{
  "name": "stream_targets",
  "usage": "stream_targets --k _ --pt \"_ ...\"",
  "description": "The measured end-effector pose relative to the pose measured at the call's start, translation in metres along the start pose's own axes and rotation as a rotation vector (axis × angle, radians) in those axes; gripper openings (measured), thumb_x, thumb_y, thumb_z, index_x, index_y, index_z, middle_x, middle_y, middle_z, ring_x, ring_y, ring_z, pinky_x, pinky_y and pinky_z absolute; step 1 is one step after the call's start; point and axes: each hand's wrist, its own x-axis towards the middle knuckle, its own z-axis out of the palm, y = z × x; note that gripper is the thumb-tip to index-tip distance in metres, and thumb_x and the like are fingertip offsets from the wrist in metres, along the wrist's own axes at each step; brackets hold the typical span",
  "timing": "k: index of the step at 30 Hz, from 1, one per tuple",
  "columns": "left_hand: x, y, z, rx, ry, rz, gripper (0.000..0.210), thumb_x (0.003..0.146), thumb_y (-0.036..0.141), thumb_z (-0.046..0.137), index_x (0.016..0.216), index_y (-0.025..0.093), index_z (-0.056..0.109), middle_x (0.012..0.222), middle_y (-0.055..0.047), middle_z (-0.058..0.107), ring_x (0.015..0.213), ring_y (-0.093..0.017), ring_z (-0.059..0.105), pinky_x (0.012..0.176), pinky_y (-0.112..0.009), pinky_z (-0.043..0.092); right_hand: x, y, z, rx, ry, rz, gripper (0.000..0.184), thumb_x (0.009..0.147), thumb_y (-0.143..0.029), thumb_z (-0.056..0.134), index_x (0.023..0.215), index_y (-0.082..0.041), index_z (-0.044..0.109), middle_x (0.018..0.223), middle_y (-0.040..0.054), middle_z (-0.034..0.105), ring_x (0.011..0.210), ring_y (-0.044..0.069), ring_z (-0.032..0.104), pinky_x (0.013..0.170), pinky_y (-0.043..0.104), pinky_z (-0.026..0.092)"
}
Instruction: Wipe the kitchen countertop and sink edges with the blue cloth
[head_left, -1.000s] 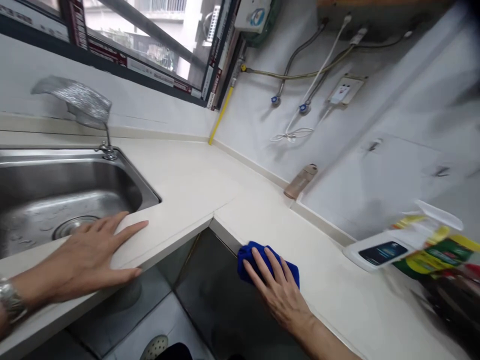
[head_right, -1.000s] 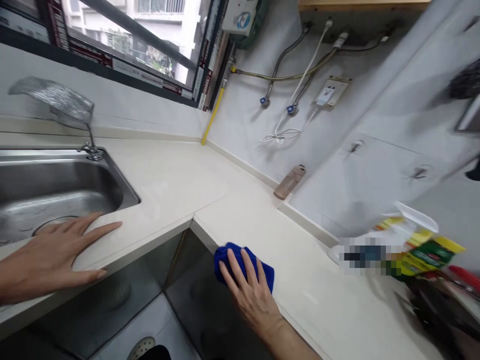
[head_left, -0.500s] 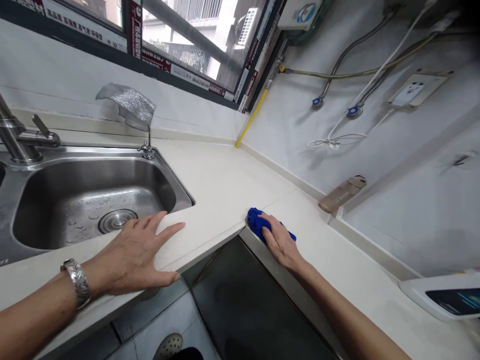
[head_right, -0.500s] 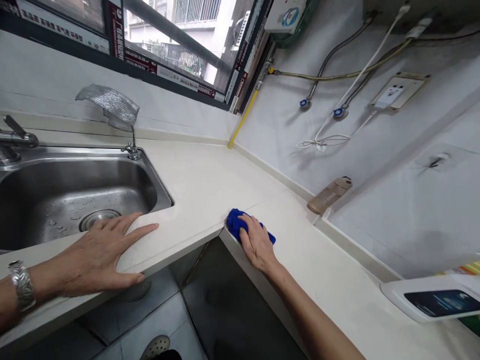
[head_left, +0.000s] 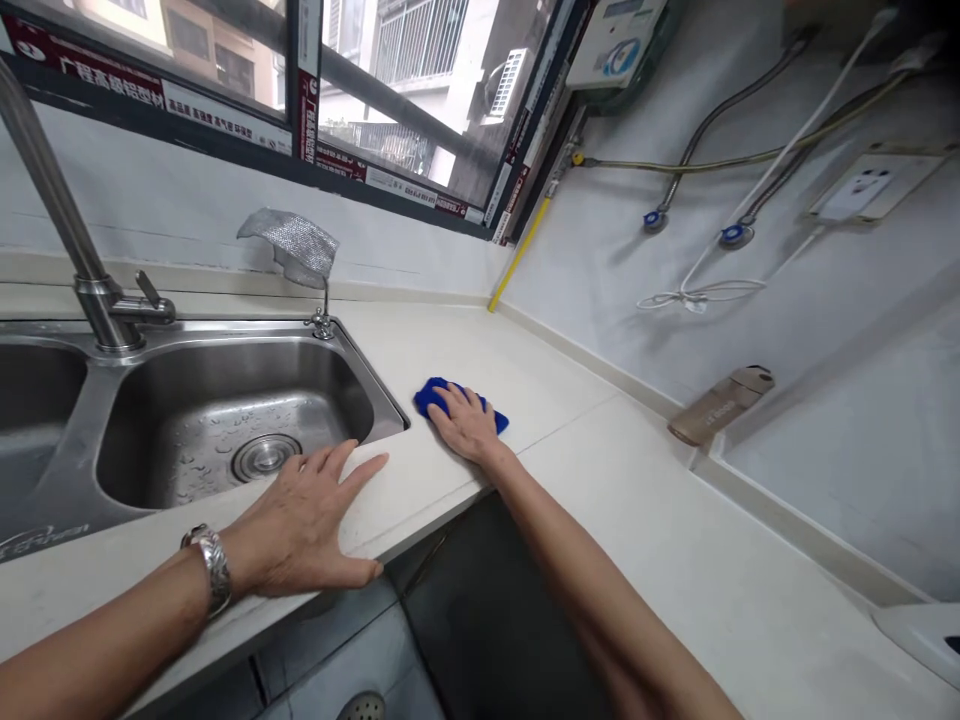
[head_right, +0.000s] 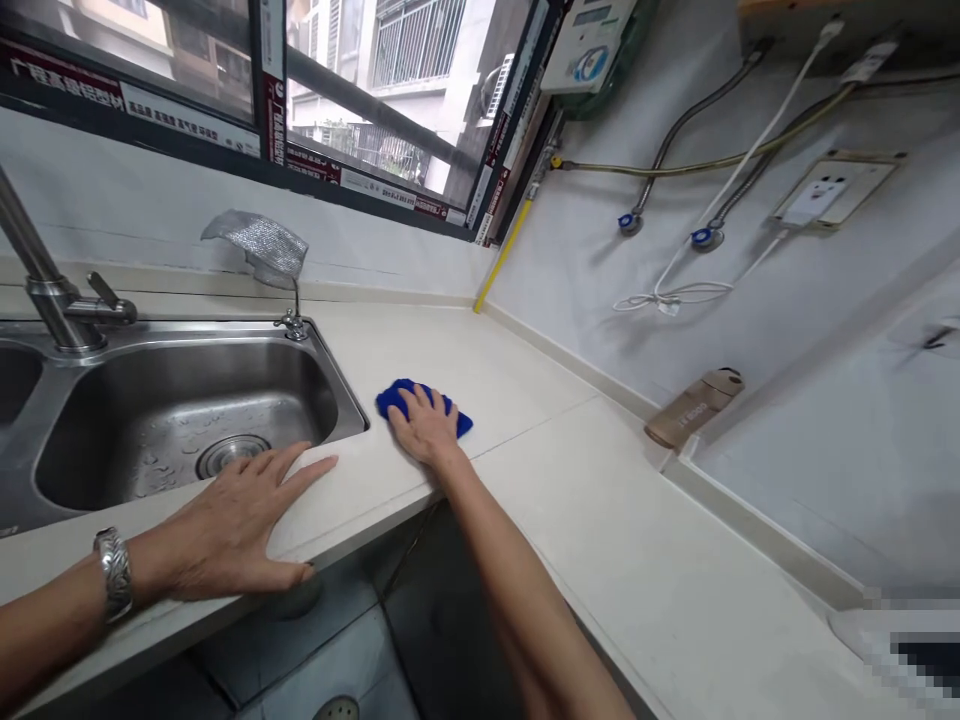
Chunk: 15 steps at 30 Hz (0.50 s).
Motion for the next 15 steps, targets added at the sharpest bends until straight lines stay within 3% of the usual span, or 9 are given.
stream_targets --k 6,11,15 --pt "-0.001 0.0 -0.007 -0.031 0.006 0.003 0.113 0.071 0.078 0.06 0.158 0.021 0.017 0.16 -0.021 0.027 0.144 -0.043 0.031 0.115 -0.063 0.027 -0.034 -0.035 -0.002 0.062 -0.013 -0.158 0.058 0.101 -0.057 0.027 0.153 -0.033 0.035 0.163 -0.0011 0.025 0.15 0.028 0.016 0.12 0.061 0.012" --pt "-0.003 0.003 -0.021 -0.387 0.071 -0.084 0.091 0.09 0.073 0.033 0.159 0.02 0.006 0.165 -0.013 0.015 0.151 -0.03 0.02 0.124 -0.052 0.018 -0.07 -0.054 0.002 0.074 0.054 -0.183 0.057 0.101 -0.053 0.03 0.152 -0.029 0.038 0.162 -0.0002 0.029 0.15 0.03 0.018 0.12 0.059 0.013" --pt "-0.01 0.003 -0.03 -0.536 0.182 -0.197 0.087 0.093 0.07 0.028 0.158 0.013 0.013 0.166 -0.013 0.01 0.154 -0.026 0.008 0.127 -0.046 0.009 -0.103 -0.077 0.008 0.116 0.093 -0.24 0.054 0.1 -0.05 0.033 0.149 -0.029 0.043 0.16 0.0003 0.034 0.148 0.031 0.022 0.12 0.059 0.013"
